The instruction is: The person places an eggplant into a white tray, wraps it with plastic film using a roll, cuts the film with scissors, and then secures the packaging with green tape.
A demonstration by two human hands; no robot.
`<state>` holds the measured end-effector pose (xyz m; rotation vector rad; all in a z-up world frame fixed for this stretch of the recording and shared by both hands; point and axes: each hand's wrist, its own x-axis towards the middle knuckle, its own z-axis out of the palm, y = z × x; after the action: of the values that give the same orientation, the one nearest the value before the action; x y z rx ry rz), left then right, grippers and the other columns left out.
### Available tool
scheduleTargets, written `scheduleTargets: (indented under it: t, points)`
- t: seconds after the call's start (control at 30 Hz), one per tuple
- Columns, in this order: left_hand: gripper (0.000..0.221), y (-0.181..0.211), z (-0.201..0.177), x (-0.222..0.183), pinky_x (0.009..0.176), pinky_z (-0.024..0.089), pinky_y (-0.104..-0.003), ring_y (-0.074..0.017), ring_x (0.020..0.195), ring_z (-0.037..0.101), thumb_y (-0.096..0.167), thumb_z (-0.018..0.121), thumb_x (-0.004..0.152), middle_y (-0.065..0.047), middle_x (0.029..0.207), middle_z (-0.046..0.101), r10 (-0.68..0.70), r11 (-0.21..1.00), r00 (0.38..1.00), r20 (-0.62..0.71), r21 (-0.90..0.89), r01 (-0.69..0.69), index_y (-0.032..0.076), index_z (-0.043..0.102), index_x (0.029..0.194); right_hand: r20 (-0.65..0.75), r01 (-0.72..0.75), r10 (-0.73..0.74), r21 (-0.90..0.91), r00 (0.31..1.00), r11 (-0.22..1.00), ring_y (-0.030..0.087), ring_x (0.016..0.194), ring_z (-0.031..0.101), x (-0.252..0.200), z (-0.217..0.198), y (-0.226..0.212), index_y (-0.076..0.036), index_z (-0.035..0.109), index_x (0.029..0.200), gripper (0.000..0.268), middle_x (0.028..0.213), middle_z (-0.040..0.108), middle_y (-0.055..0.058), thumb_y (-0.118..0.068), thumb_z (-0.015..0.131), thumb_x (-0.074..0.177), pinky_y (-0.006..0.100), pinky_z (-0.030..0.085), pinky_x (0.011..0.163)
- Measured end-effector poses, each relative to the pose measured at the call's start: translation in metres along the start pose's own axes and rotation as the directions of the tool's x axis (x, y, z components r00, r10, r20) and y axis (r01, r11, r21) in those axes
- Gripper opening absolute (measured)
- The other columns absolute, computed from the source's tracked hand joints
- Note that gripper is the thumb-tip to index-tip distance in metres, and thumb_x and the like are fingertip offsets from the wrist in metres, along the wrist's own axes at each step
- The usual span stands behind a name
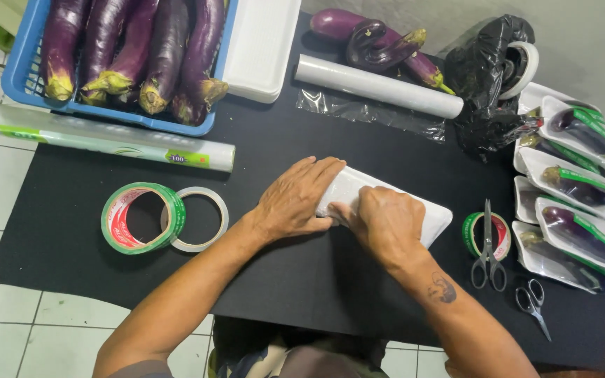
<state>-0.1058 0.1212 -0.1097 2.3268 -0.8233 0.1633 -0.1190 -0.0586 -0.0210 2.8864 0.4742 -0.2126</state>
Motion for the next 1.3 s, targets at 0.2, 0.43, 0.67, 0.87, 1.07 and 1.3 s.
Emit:
scheduleTargets:
  t: [0.2,0.43,0.67,0.87,1.07,1.3]
  points:
    - [0.1,0.013,-0.018,0.003,0.124,0.029,-0.051,-0.0325,0.134,0.056,0.04,0.085,0.074,-0.018,0.151,0.049,-0.033,0.999,0.998,0.055,-0.024,0.034,0.007,0.037,0.156,-0.031,-0.133,0.14,0.172,0.99,0.976,0.03,0.092,0.075,-0.03,-0.023,0.069,-0.013,0.073,0.098,0.029,0.088,0.072,0.008,-0.04,0.078,0.087,0.045,0.06,0.071]
    - [0.075,0.014,-0.01,0.011,0.112,0.043,-0.052,-0.0383,0.13,0.055,0.017,0.071,0.093,-0.022,0.144,0.052,-0.21,0.977,0.97,-0.125,-0.071,0.203,0.004,0.034,0.158,0.176,-0.246,0.18,0.51,0.968,0.824,0.034,0.096,0.076,-0.065,0.002,0.117,-0.022,0.08,0.107,0.034,0.094,0.08,0.009,-0.043,0.053,0.102,0.045,0.061,0.085]
    - [0.049,0.064,0.019,0.096,0.107,0.045,-0.045,-0.031,0.13,0.057,0.029,0.06,0.101,-0.013,0.133,0.062,-0.083,0.996,0.966,-0.244,0.017,0.089,0.007,0.056,0.145,-0.444,-0.039,0.473,0.697,0.761,0.716,0.032,0.089,0.071,-0.027,0.012,0.24,-0.008,0.076,0.097,0.02,0.088,0.074,0.013,-0.019,0.07,0.112,0.04,0.054,0.084]
    - [0.06,0.099,0.099,0.233,0.092,0.053,-0.046,-0.0328,0.122,0.06,0.036,0.07,0.095,-0.014,0.128,0.062,0.002,0.998,0.986,-0.168,0.057,0.008,0.006,0.053,0.144,-0.157,-0.04,0.494,0.93,0.855,0.365,0.016,0.088,0.063,0.063,0.035,0.322,-0.015,0.079,0.108,0.025,0.091,0.069,0.01,-0.036,0.065,0.107,0.034,0.054,0.074]
    - [0.046,0.084,0.157,0.302,0.08,0.057,-0.043,-0.0273,0.111,0.065,0.037,0.076,0.088,-0.007,0.118,0.065,-0.118,0.984,0.987,-0.104,0.12,0.131,0.013,0.066,0.125,-0.078,-0.102,0.436,0.922,0.896,0.375,0.012,0.062,0.057,0.08,0.04,0.331,-0.011,0.079,0.089,0.021,0.069,0.067,0.007,-0.032,0.079,0.093,0.029,0.047,0.053]
    - [0.039,0.101,0.133,0.299,0.081,0.057,-0.043,-0.0292,0.108,0.066,0.03,0.076,0.088,-0.01,0.114,0.067,-0.158,0.985,0.981,-0.108,0.055,0.165,0.008,0.069,0.12,-0.227,-0.059,0.464,0.849,0.856,0.525,0.03,0.107,0.069,0.051,0.057,0.327,-0.018,0.078,0.091,0.024,0.106,0.073,0.005,-0.04,0.083,0.095,0.039,0.052,0.089]
